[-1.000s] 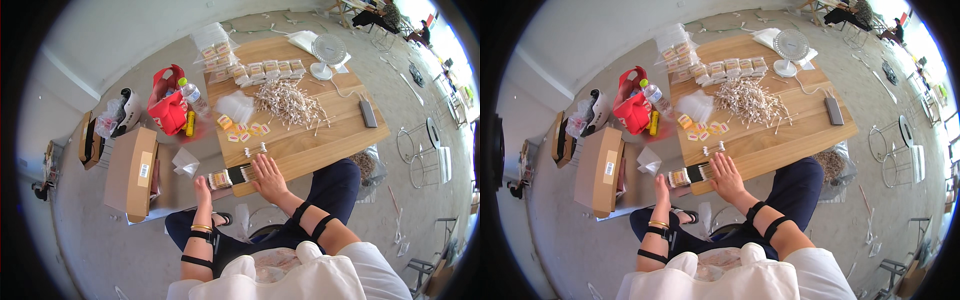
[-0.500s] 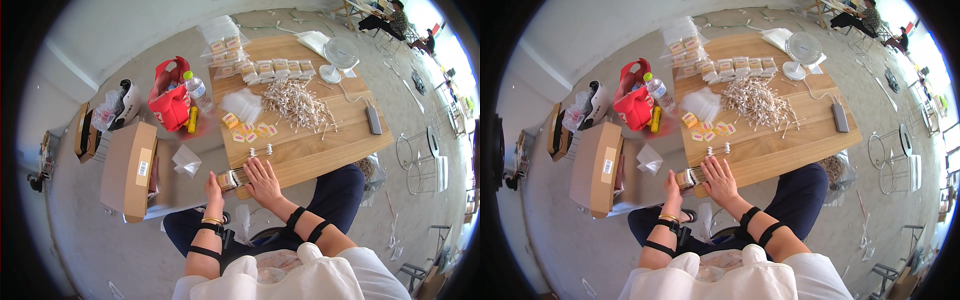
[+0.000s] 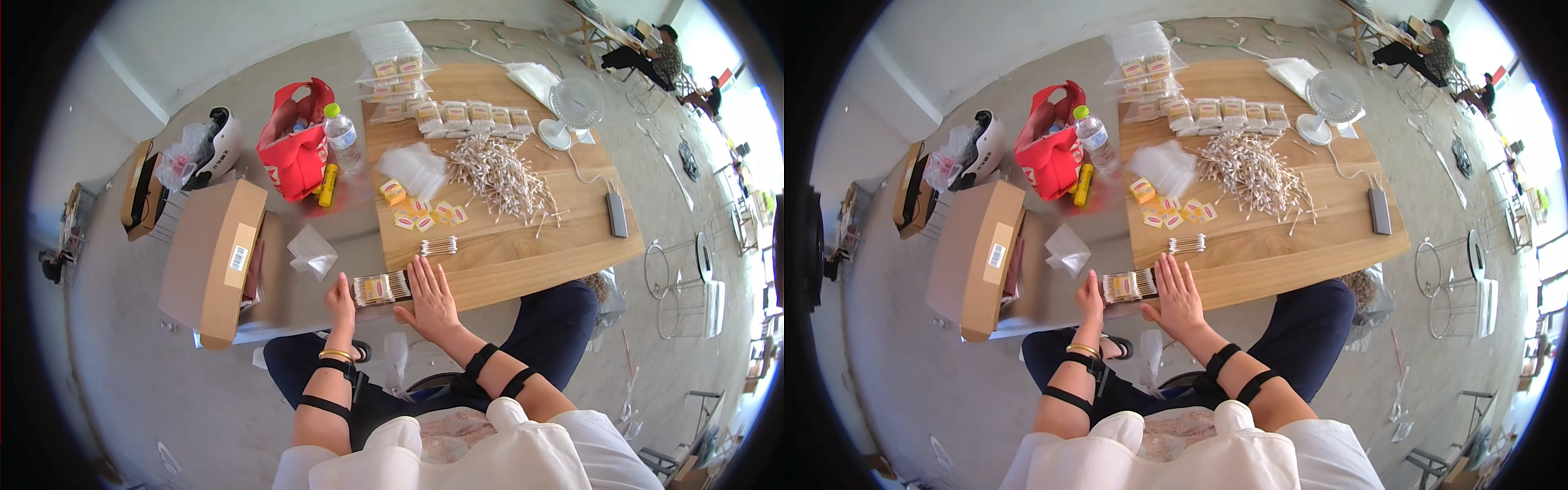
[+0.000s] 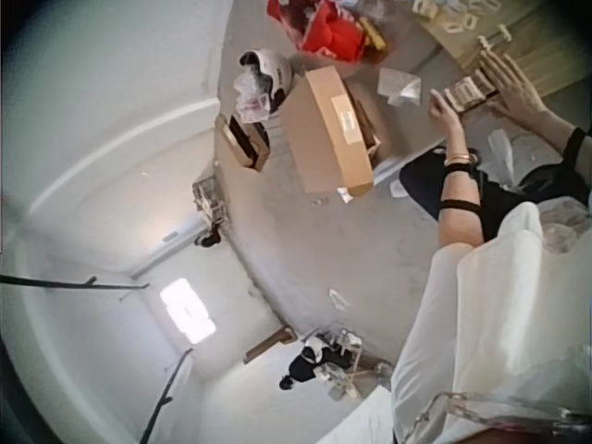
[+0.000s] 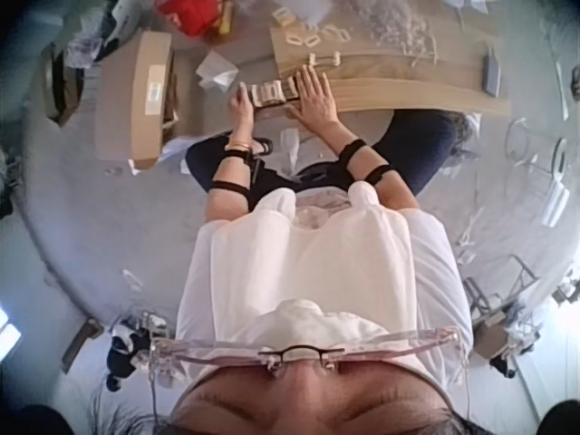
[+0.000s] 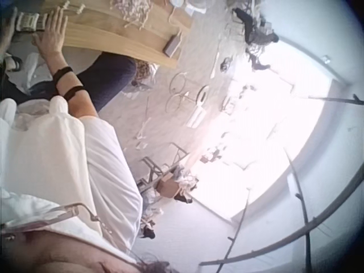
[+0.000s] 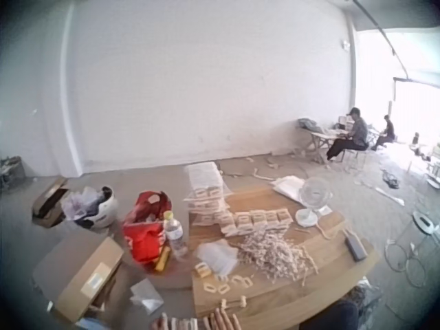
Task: The person gathers cotton swabs from a pile, aligns them into a row on the table, and places the row into a small plastic bag. After sealing the bag, the person sets it aside and begins the process again.
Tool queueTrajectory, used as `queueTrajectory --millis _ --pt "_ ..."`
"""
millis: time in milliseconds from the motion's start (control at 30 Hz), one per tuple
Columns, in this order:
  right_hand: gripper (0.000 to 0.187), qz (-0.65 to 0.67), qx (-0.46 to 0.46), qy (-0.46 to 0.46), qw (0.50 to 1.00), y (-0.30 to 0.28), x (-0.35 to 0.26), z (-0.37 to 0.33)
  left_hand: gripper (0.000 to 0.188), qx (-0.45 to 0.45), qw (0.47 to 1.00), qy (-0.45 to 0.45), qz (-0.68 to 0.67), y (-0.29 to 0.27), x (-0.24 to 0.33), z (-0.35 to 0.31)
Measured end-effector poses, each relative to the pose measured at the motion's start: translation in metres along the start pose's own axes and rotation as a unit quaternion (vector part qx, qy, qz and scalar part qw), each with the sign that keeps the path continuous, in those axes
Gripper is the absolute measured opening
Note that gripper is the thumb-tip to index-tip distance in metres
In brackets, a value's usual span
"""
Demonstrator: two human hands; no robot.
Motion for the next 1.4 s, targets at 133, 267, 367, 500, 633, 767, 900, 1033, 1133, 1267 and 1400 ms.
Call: queueTrajectory --millis 133,267,367,500,633,767,900,1033,1133,1267,1400 --pt "0.099 -0.044 -0.037 -0.012 0.998 0.006 -0.031 0.004 0.051 0.008 0.972 0.195 0.133 0.002 0.029 -0.002" --pt "0.099 0.013 -0.016 -0.010 1.000 0.011 -0.042 0.001 0.046 -0.003 0.970 0.197 0.138 0.006 0.030 -0.001" --pt "0.093 0.018 0.001 -0.035 0.999 0.007 -0.036 0.001 0.049 -0.009 0.963 0.234 0.131 0.009 0.044 -0.003" --pt "0.067 0.162 0.018 -0.074 0.984 -0.023 -0.016 0.001 0.038 -0.001 0.971 0.165 0.172 -0.025 0.029 0.010" --pt "0.031 0.234 0.165 0.104 0.952 -0.054 0.089 0.003 0.030 0.008 0.934 0.299 0.197 0.004 0.095 -0.021" --pt "0.022 0.229 0.218 0.163 0.935 -0.063 0.156 0.001 0.034 -0.121 0.828 0.496 0.231 0.091 0.168 -0.074" --pt "0.025 0.204 0.214 0.209 0.932 -0.073 0.188 0.015 0.053 -0.232 0.799 0.472 0.293 0.163 0.146 -0.091" --pt "0.046 0.139 0.174 0.177 0.959 -0.076 0.176 0.054 0.074 -0.248 0.713 0.481 0.447 0.191 0.114 -0.081" --pt "0.061 0.077 0.131 0.165 0.975 -0.075 0.167 0.081 0.083 -0.281 0.658 0.487 0.502 0.194 0.106 -0.092" --pt "0.056 -0.013 0.068 0.239 0.968 -0.073 0.155 0.118 0.088 -0.324 0.661 0.467 0.490 0.176 0.098 -0.113" --pt "0.051 -0.034 0.087 0.290 0.953 -0.073 0.176 0.128 0.089 -0.348 0.658 0.458 0.487 0.171 0.093 -0.128"
Point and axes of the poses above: each hand's wrist, its own z-axis towards the middle knuckle, its own y-axis out of the palm, x = y × z, the point moved 8 cm from there along z, towards the middle knuckle, and after that the axes turned 12 degrees about y, right-handed, at the moved point
